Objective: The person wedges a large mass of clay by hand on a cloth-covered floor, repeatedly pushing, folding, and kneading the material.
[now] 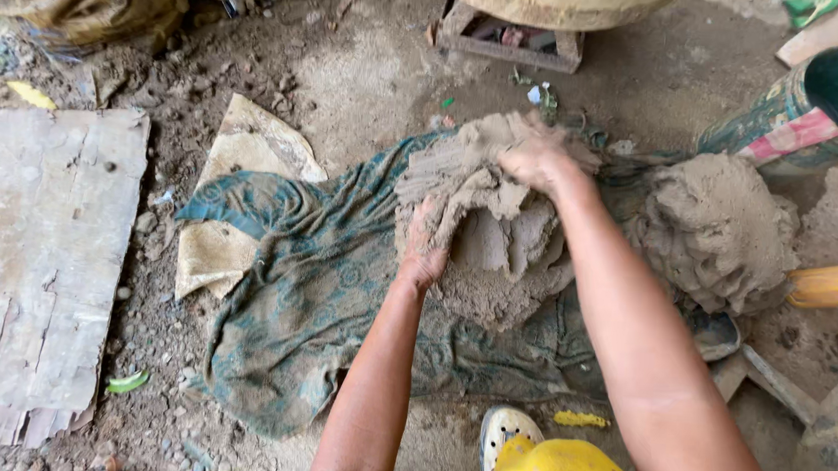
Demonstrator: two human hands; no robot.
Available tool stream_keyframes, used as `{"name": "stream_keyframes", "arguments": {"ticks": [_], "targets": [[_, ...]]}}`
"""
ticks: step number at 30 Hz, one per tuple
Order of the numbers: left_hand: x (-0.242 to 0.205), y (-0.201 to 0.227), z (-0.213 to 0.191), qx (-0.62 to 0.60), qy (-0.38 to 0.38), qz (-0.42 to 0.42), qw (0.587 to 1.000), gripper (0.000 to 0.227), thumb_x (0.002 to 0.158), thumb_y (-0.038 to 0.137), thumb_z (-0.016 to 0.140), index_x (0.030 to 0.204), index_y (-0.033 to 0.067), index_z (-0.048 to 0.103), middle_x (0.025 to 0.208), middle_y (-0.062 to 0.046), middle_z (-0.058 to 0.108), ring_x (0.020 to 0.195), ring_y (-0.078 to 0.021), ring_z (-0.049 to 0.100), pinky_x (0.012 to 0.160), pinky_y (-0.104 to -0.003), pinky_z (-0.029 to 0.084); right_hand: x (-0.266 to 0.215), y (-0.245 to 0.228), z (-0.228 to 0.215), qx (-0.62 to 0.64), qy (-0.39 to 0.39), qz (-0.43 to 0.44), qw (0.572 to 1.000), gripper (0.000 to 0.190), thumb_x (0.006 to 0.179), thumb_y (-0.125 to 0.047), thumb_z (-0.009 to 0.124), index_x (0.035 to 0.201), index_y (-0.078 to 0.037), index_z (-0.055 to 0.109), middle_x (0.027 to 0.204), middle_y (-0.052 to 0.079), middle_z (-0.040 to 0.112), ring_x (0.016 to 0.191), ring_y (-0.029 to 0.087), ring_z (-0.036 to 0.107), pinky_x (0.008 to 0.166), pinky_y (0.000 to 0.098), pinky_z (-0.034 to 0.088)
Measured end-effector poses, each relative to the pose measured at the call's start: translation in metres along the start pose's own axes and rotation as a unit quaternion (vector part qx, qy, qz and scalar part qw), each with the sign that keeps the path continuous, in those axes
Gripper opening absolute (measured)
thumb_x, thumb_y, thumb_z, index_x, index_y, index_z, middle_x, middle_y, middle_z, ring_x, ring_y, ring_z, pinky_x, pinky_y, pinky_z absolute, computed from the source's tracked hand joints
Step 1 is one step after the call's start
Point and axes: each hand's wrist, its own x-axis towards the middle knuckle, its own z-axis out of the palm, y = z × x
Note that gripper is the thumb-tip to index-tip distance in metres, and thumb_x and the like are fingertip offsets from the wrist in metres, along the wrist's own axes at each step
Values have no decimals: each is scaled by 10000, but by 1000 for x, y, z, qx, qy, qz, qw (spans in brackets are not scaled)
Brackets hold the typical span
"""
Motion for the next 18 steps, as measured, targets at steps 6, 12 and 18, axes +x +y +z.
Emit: {"name": "stream_keyframes", "arguments": {"ticks": [6,12,18], "targets": [[-24,26,-40,-306,-95,-109,941,1060,852,827,70,1599,100,257,1664,-171,215,1495,-380,207,1163,-481,184,-57,35,63,35,126,-126,983,868,935,-490,614,1643,-177,222,1646,124,319,1523,312,299,1278,515,271],[-13,50,-52,-164,-154,-84,971,1243,682,766,647,1551,-27,246,1595,-302,242,1478,-415,228,1203,-502,203,-158,67,72,288,51,-206,934,915,714,-215,853,1534,-192,449,1686,70,309,1575,265,278,1247,552,245],[-48,65,-38,93,-92,-62,990,1142,673,276,921,1566,-1,266,1577,-298,260,1462,-458,265,1229,-532,237,-117,84,88,153,158,-321,921,1483,509,-297,998,1557,3,-7,1671,236,50,1530,412,78,1200,647,79]]}}
